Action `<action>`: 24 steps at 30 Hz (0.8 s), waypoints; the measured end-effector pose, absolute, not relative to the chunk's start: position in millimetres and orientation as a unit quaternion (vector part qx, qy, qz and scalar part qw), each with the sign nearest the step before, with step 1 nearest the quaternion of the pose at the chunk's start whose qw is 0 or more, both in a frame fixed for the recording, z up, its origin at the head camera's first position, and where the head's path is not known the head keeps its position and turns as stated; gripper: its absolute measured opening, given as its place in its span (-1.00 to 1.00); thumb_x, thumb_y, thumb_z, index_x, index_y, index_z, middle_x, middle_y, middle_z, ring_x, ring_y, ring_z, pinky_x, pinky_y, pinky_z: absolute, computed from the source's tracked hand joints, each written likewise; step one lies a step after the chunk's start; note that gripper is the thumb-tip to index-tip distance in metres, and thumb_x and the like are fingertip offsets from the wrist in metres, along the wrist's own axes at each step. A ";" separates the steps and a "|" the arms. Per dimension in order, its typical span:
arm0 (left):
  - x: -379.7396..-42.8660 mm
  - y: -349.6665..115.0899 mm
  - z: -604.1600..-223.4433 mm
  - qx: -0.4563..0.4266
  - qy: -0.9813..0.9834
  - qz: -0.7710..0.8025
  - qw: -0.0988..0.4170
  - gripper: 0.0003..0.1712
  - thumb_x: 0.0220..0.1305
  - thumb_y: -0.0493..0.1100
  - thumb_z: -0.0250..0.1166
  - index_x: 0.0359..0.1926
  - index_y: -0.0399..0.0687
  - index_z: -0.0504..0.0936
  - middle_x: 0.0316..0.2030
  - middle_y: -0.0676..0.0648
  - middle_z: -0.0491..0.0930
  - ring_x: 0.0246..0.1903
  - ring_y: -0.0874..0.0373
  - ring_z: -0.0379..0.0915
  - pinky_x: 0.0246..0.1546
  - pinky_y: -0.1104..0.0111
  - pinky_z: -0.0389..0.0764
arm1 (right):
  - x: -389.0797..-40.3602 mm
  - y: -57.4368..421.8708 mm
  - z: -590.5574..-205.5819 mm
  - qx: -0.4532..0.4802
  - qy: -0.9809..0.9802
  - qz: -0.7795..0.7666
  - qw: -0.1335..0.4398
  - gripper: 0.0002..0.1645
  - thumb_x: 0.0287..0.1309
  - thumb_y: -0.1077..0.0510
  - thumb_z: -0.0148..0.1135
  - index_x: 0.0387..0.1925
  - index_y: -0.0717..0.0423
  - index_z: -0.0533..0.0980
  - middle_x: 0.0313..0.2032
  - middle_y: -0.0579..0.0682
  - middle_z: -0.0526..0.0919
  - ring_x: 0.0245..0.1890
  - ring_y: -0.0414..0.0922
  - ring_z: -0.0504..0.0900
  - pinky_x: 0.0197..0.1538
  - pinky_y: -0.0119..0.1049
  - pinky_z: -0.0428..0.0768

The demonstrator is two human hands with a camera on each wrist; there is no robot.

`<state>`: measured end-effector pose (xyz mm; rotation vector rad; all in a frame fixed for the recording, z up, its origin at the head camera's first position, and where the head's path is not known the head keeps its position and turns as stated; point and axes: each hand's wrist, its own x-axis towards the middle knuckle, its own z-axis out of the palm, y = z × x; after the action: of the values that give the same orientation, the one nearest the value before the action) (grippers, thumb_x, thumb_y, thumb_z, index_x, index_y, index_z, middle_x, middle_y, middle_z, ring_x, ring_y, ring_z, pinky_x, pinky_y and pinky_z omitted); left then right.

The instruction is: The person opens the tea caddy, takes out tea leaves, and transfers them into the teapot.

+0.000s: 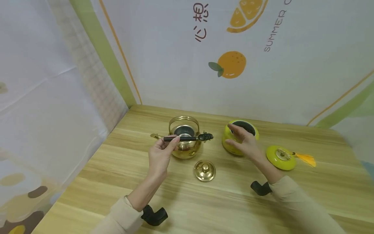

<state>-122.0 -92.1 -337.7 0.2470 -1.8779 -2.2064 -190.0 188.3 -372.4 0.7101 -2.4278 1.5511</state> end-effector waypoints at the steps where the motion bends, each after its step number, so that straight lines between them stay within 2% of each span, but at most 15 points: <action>1: -121.3 -96.3 -338.4 0.086 -0.644 -0.750 0.121 -0.76 0.10 -0.15 0.40 -0.24 -0.19 0.64 -0.59 0.15 0.57 -0.55 0.31 0.45 -0.40 0.53 0.49 | -191.4 183.4 -373.8 0.237 -0.815 0.523 0.080 -0.30 0.06 0.37 0.30 0.25 0.40 0.28 0.24 0.32 0.36 0.26 0.16 0.32 0.24 -0.46 0.36; 4: -119.9 -108.2 -340.8 0.093 -0.651 -0.741 0.134 -0.77 0.11 -0.14 0.39 -0.25 -0.17 0.64 -0.58 0.15 0.57 -0.54 0.31 0.45 -0.41 0.54 0.48 | -195.2 167.6 -377.1 0.236 -0.811 0.532 0.054 -0.28 0.05 0.33 0.32 0.25 0.39 0.29 0.24 0.31 0.37 0.28 0.14 0.32 0.28 -0.25 0.35; 6: -119.4 -114.8 -342.5 0.100 -0.652 -0.738 0.143 -0.79 0.12 -0.14 0.39 -0.27 -0.16 0.64 -0.58 0.14 0.56 -0.54 0.31 0.46 -0.38 0.53 0.50 | -198.2 157.2 -379.5 0.238 -0.807 0.540 0.032 -0.27 0.06 0.32 0.32 0.26 0.39 0.27 0.25 0.30 0.35 0.29 0.14 0.31 0.30 -0.17 0.32; 10: -119.9 -124.6 -345.8 0.109 -0.647 -0.739 0.156 -0.87 0.13 -0.16 0.38 -0.31 -0.09 0.64 -0.60 0.14 0.57 -0.50 0.29 0.49 -0.23 0.49 0.54 | -205.5 139.8 -386.8 0.248 -0.792 0.558 0.000 -0.26 0.07 0.33 0.30 0.26 0.43 0.23 0.28 0.33 0.30 0.31 0.17 0.26 0.34 -0.10 0.26; 15: -123.1 -132.6 -348.9 0.108 -0.642 -0.741 0.165 -0.87 0.12 -0.16 0.38 -0.32 -0.08 0.64 -0.62 0.13 0.55 -0.41 0.27 0.49 0.01 0.39 0.47 | -213.7 123.7 -394.6 0.253 -0.791 0.557 -0.011 -0.23 0.06 0.31 0.33 0.27 0.43 0.23 0.28 0.34 0.29 0.31 0.18 0.26 0.34 -0.08 0.28; 24: -133.6 -141.6 -354.4 0.117 -0.652 -0.728 0.178 -0.83 0.12 -0.14 0.39 -0.30 -0.10 0.62 -0.59 0.15 0.57 -0.51 0.30 0.47 -0.13 0.40 0.49 | -225.6 107.7 -399.3 0.258 -0.794 0.550 -0.029 -0.17 0.07 0.24 0.34 0.32 0.37 0.18 0.32 0.30 0.24 0.34 0.17 0.22 0.34 -0.04 0.26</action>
<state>-133.6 -141.6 -354.4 0.3305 -1.8444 -2.0590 -225.6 107.7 -399.3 0.8247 -2.5401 1.7613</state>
